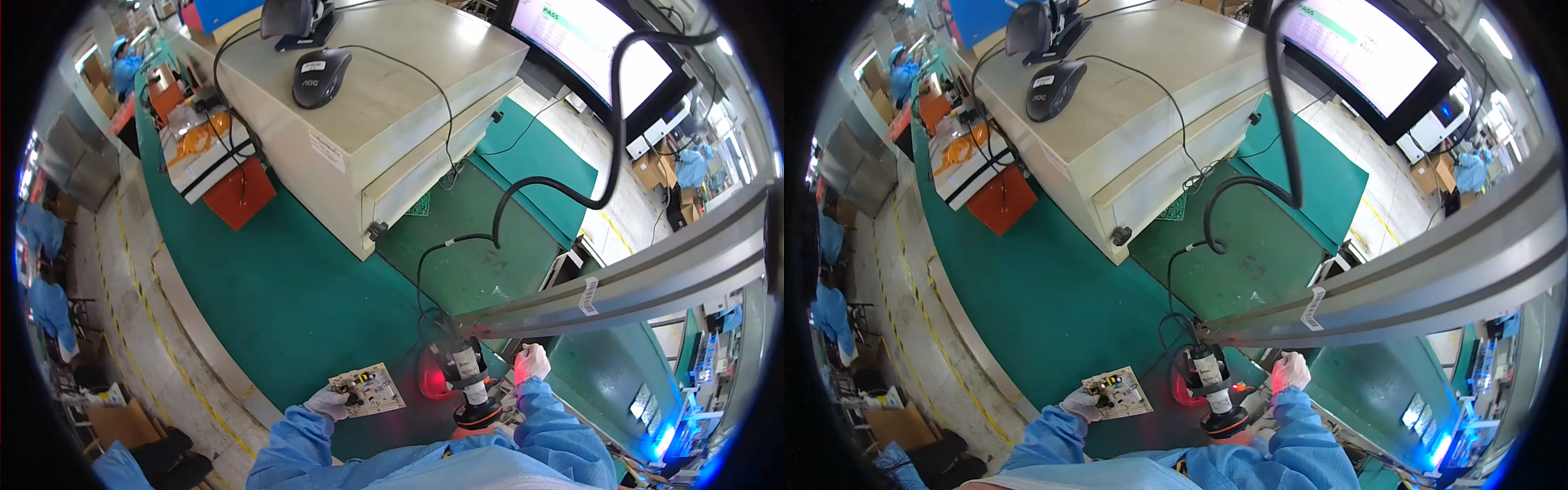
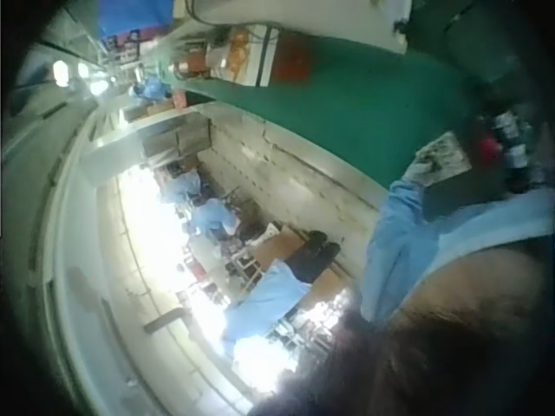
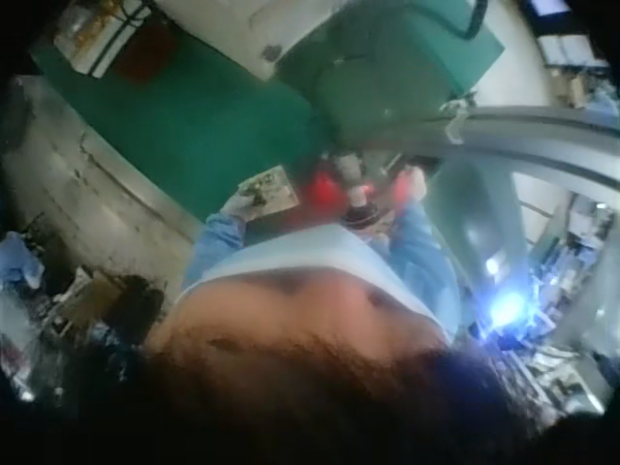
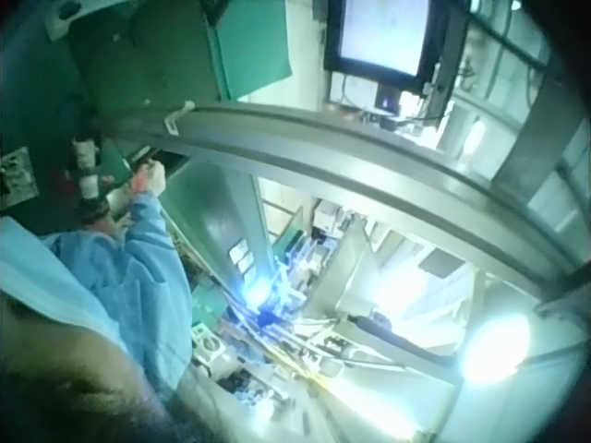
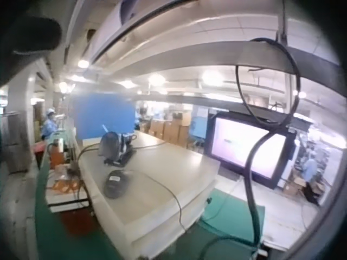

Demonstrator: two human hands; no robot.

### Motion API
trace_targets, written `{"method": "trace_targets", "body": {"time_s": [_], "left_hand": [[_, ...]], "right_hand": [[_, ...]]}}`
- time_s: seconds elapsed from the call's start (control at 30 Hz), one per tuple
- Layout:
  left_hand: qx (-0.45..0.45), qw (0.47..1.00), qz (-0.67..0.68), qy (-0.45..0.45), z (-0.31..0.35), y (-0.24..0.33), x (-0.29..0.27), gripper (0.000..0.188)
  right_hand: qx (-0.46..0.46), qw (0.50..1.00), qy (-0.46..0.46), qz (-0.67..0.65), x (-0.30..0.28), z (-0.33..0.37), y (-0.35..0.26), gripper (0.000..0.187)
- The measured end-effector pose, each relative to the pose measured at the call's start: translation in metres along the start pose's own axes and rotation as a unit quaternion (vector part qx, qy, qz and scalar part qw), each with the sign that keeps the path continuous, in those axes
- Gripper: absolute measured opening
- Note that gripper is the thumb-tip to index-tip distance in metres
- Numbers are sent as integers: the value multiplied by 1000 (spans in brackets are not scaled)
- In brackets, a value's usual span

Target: The recorder is inspecting, testing, and handling printed circuit boards on an electronics production line.

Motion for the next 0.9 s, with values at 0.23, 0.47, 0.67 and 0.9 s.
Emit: {"method": "trace_targets", "body": {"time_s": [0.23, 0.47, 0.67, 0.9], "left_hand": [[13, 1000, 20, 3, -1, 5, 9, 67], [-1, 1000, 4, -11, -3, -2, 0, 77], [7, 1000, -29, -1, -5, -9, -19, 78], [-2, 999, -27, 39, -2, -7, -21, 74]], "right_hand": [[3, 1000, -5, 4, 2, 0, -2, 7], [31, 994, -76, 72, 8, -1, 2, 7], [26, 992, -70, 103, 11, -3, 2, 17], [-46, 995, -3, 84, 6, 4, -6, 24]]}}
Point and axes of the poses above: each hand's wrist, its own z-axis away from the middle knuckle, its own x-axis out of the palm, y = z × x, the point moved 9 cm from there along -z, towards the middle knuckle, and after that the axes turned 10 degrees about x, right-handed, at the moved point
